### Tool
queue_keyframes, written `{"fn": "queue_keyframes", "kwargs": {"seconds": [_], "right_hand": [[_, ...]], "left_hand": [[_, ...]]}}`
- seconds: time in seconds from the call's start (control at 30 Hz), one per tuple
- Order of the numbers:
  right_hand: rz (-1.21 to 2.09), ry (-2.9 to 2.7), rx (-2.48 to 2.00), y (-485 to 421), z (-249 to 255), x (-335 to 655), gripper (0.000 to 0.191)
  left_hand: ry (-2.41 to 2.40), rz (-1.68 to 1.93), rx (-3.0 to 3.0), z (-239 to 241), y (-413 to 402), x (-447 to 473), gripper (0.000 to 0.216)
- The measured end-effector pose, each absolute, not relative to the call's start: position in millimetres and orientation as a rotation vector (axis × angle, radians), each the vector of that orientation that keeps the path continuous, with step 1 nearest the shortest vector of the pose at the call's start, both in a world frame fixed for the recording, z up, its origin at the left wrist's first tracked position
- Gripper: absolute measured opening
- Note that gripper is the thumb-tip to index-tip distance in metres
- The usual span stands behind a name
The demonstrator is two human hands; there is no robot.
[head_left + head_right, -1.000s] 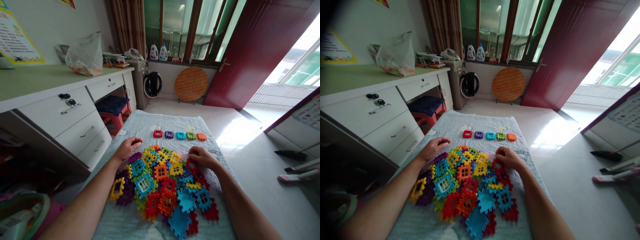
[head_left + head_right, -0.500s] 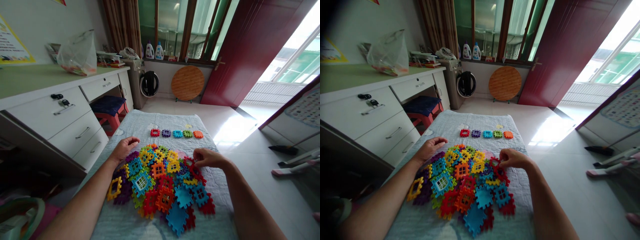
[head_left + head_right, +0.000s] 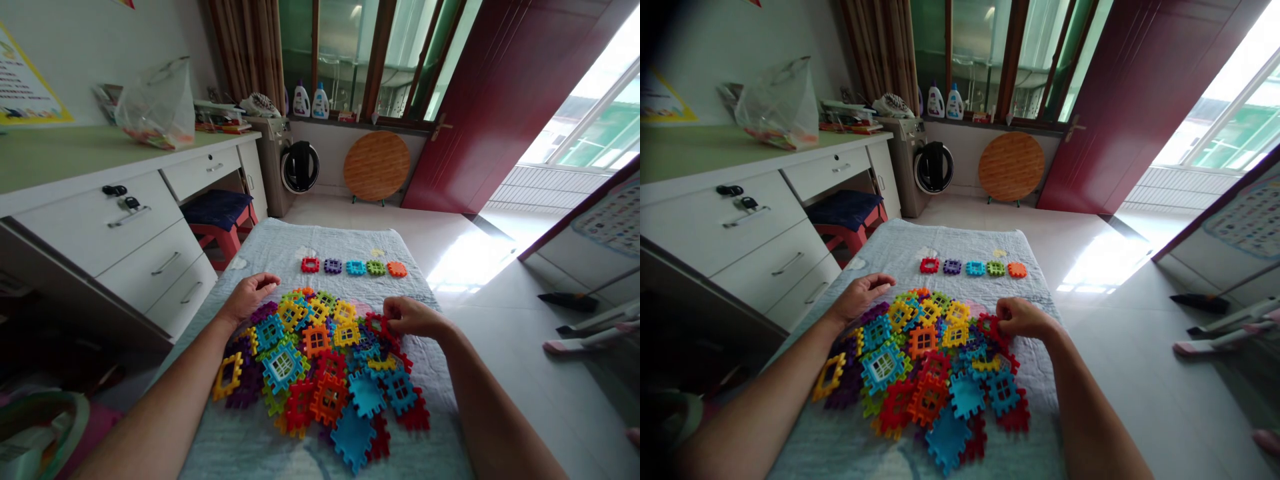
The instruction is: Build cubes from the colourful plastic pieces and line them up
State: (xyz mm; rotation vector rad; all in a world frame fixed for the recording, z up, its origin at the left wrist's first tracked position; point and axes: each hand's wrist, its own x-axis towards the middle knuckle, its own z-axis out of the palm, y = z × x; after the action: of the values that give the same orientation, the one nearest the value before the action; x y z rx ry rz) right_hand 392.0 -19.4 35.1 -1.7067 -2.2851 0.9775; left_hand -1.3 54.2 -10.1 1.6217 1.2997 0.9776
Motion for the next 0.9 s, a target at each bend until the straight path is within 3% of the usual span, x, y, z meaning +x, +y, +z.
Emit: {"fn": "queue_keyframes", "kwargs": {"seconds": [0.27, 0.53, 0.9], "right_hand": [[0.825, -2.195, -1.606, -17, 30, 375, 0.006], [0.836, -2.340, -1.574, -25, 43, 373, 0.030], [0.660, -2.427, -1.615, -30, 44, 363, 0.039]], "left_hand": [[1.305, 0.984, 1.601, -7, 53, 0, 0.037], [1.293, 0.966, 1.630, -10, 54, -2, 0.035], [1.307, 0.962, 1.627, -7, 52, 0, 0.035]]}}
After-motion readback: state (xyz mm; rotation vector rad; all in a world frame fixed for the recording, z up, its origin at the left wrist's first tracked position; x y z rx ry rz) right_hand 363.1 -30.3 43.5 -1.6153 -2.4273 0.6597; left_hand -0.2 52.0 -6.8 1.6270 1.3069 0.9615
